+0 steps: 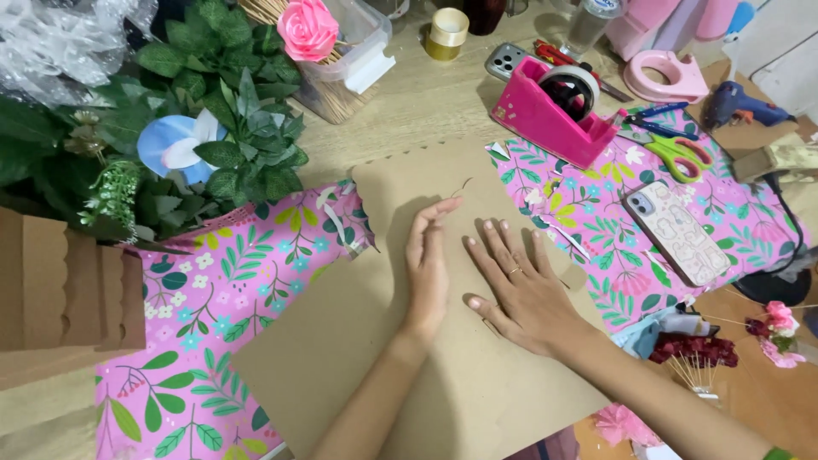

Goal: Folding and assembling a cardboard box from a flat cutout on a craft table.

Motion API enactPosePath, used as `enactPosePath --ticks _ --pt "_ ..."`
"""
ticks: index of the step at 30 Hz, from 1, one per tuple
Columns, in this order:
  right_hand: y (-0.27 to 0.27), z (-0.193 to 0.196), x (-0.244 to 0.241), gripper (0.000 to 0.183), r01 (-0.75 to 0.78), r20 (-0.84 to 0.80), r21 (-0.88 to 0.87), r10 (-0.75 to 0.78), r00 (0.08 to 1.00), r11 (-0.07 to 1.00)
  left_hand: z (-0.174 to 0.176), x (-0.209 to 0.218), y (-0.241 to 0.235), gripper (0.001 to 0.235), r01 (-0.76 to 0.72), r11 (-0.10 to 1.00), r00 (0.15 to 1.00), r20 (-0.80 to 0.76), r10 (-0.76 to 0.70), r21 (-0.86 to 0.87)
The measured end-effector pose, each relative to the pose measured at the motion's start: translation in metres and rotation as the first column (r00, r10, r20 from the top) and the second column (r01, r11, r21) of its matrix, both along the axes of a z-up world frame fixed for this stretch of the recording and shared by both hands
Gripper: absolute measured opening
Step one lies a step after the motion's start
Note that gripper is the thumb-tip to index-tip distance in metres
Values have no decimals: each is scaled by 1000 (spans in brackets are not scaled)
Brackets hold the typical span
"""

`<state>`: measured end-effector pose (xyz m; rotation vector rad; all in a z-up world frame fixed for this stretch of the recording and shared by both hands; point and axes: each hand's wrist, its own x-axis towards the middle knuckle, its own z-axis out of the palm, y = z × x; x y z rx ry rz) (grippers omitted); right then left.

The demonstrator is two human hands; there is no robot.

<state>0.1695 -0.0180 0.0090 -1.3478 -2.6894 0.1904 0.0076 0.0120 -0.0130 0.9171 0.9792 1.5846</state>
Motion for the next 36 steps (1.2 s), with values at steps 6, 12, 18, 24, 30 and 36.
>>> enactPosePath --ticks 6,12,18,24,30,36 --pt "18 2 -25 81 90 105 -88 -80 991 992 1 -1 3 34 -74 996 994 72 77 -41" --pt "45 1 -45 76 97 44 -120 -93 995 988 -24 -1 12 35 -97 995 978 185 93 14" --pt "49 -2 -42 69 67 44 -130 -62 997 989 -27 -1 14 39 -72 997 962 267 60 36" --pt "31 8 -21 80 10 121 -224 18 992 975 -14 -3 9 37 -39 999 980 196 41 -18" --pt "-1 7 8 75 -42 79 -181 57 995 983 -14 -3 11 37 -29 999 990 137 33 -33" --pt "-26 5 37 74 -190 22 7 190 982 982 -14 -4 13 39 10 1000 999 42 -9 -20"
